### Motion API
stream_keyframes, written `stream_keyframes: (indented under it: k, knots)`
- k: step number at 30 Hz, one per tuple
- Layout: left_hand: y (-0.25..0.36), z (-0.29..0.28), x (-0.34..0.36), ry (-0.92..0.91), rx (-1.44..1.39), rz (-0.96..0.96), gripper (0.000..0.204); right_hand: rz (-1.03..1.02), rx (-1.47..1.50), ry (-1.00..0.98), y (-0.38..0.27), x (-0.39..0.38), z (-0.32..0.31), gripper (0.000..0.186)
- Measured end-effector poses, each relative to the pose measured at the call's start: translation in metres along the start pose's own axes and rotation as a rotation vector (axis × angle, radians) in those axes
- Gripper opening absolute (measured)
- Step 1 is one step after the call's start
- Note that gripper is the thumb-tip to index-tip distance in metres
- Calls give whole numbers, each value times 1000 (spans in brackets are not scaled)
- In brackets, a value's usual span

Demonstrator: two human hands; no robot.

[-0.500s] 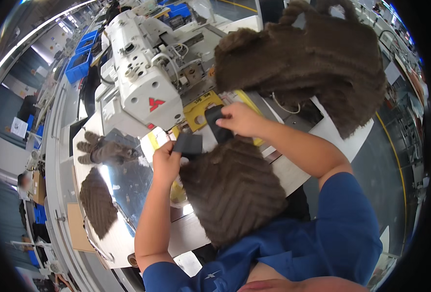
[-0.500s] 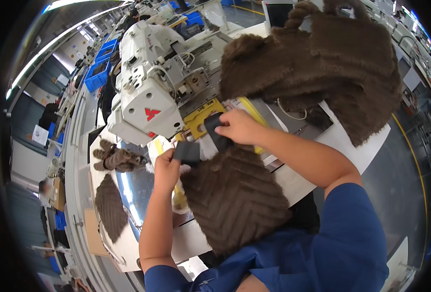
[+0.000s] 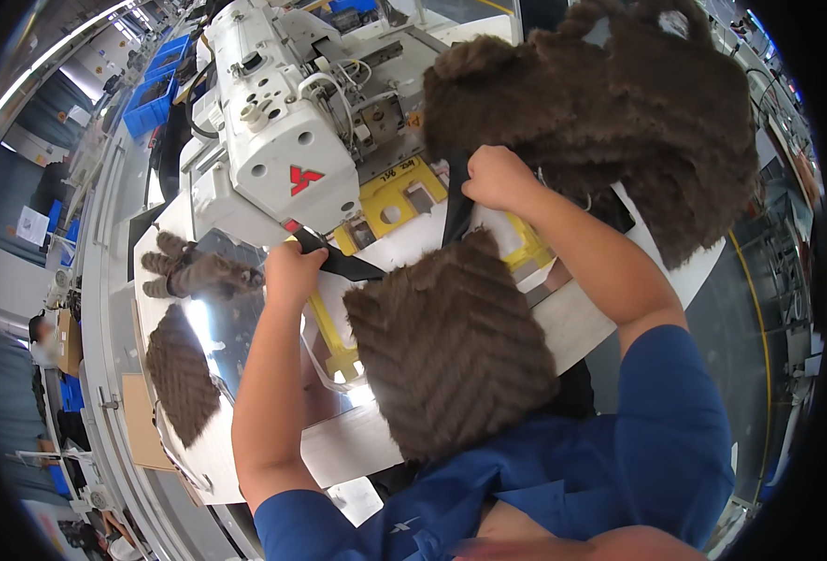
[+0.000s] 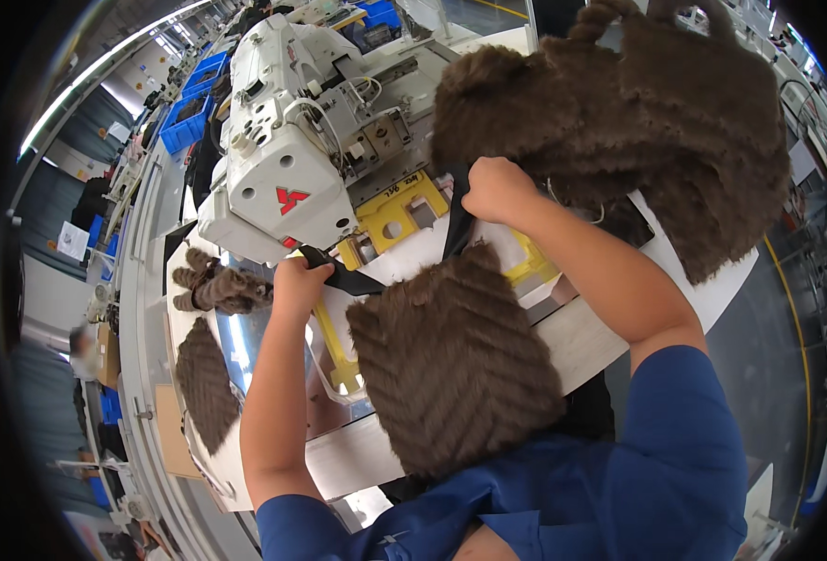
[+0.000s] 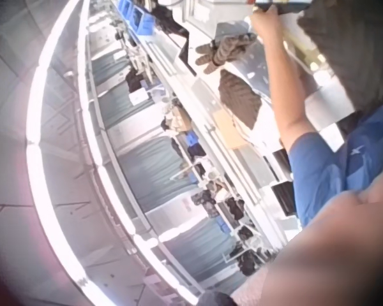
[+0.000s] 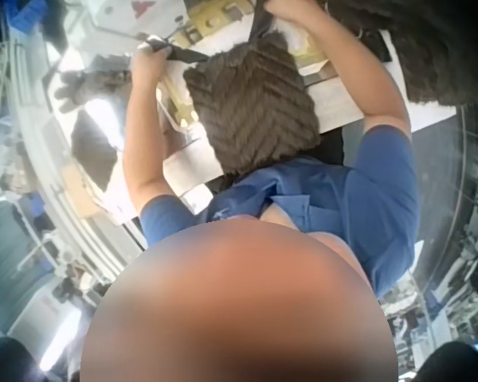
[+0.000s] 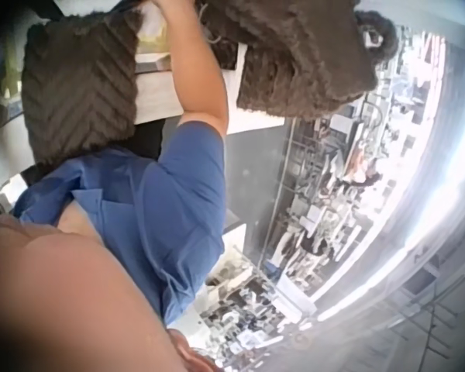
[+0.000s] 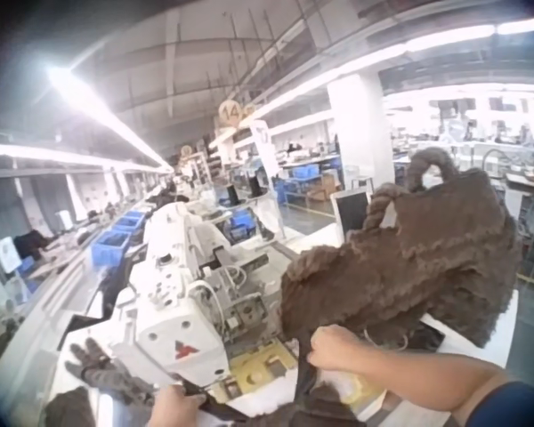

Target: Sewing pieces of brown textured fur fabric using an industrial sewing machine.

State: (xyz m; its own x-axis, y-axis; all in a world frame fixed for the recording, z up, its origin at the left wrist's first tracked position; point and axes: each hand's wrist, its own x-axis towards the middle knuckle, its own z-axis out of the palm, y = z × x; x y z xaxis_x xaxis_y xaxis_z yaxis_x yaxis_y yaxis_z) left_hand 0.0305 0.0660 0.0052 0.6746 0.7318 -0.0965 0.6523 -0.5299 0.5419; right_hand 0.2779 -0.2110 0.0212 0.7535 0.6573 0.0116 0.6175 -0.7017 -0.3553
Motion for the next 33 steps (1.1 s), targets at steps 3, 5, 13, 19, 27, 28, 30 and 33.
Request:
stream_keyframes:
  k: [3,5,13,19,27,28,30,33]
  knots:
    - [-2,8,7,67,21,96,33,29,-18,51,-1,4,0,18]
    - [-4,15,15,96,-12,130,30,-74,3,99,-1,8,3,20]
    - [-3,29,50,-36,-802,-66,25,-165,56,184,-15,41,24,29]
    - [-6,5,-44,155,-953,-99,49,-72,242,238,0,-19,6,47]
    - [6,2,-102,-249,-1094,-264,65,173,1127,-203,12,-78,17,48]
    - [8,3,-101,-269,-1050,-267,66,130,1148,-237,12,-78,18,47]
    - [10,6,-104,-223,-746,-170,70,185,1123,-276,11,-78,18,46]
    - [13,9,-115,-139,-286,-33,63,150,886,-328,10,-89,12,41]
